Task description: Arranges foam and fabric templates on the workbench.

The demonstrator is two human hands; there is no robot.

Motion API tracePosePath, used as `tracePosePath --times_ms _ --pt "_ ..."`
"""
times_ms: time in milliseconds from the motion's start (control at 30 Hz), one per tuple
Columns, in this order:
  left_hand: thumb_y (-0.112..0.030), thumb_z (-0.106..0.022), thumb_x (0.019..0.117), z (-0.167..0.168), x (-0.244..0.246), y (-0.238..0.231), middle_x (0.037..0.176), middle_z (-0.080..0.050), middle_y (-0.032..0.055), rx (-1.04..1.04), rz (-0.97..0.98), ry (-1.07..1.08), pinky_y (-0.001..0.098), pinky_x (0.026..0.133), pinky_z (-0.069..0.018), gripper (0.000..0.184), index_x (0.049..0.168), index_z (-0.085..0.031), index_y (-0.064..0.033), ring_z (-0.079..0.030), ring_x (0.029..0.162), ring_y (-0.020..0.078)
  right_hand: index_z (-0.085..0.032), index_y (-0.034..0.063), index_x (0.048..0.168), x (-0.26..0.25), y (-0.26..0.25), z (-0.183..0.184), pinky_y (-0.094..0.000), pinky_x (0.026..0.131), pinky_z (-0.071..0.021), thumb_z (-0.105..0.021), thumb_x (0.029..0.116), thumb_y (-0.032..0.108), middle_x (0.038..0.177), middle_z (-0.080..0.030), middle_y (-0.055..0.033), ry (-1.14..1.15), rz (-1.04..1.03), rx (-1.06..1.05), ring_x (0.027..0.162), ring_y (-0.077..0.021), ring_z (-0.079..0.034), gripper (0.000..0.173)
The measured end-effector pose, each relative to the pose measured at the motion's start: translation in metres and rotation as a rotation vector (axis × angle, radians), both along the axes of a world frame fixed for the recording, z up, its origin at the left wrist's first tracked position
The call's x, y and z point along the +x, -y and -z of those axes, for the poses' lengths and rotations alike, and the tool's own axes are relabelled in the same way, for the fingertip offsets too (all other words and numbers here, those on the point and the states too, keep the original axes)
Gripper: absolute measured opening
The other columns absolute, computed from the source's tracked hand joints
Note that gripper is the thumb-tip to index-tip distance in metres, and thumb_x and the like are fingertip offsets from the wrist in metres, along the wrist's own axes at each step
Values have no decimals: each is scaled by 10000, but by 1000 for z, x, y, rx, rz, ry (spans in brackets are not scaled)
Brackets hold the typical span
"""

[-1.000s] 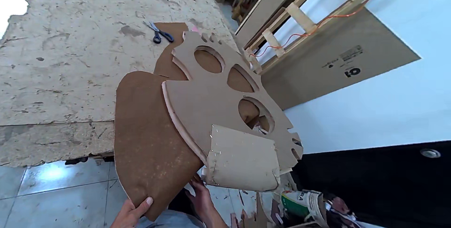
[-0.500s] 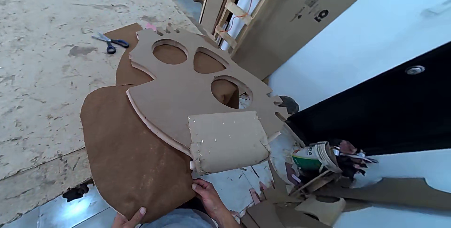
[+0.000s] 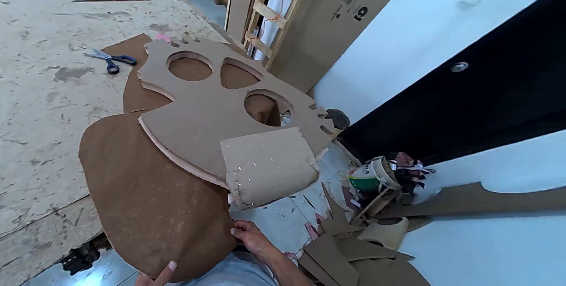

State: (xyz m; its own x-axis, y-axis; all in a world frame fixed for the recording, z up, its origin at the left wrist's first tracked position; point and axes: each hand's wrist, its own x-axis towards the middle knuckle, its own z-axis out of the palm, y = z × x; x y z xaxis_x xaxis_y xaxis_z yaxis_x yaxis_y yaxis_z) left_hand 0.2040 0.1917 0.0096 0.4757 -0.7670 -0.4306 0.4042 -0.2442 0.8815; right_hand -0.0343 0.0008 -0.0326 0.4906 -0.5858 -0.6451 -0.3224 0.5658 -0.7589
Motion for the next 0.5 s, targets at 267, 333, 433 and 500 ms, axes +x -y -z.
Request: tracePosePath --times_ms 267,333,433,500 --pt "4 -587 829 -1 -9 10 942 -746 18 -24 -151 -164 339 831 -628 351 1176 -537 -10 -734 880 113 -670 38 1056 -8 -11 -32 -353 817 -574 -567 1022 156 928 -690 -52 -56 -107 -64 853 -132 -672 160" --pt "-36 -621 800 2 -12 11 962 -741 33 -2 -170 -143 339 834 -626 410 1200 -541 7 -732 894 119 -676 25 1073 -12 -7 -36 -353 833 -575 -565 1022 143 939 -699 -60 -79 -147 -79 866 -133 -677 170" --pt "-83 -621 789 2 -18 3 1003 -737 47 -84 -205 -112 349 864 -616 413 1190 -561 -4 -725 936 133 -677 16 1067 -13 -1 -35 -347 828 -586 -570 1017 115 931 -711 -63 -85 -222 -76 856 -131 -689 154" --pt "-83 -579 826 5 -28 -4 946 -765 28 -215 -270 -128 344 835 -613 249 1060 -662 -63 -733 887 129 -674 16 1076 -8 4 -37 -346 826 -590 -573 1018 103 934 -717 -65 -68 -305 -61 854 -132 -696 145"
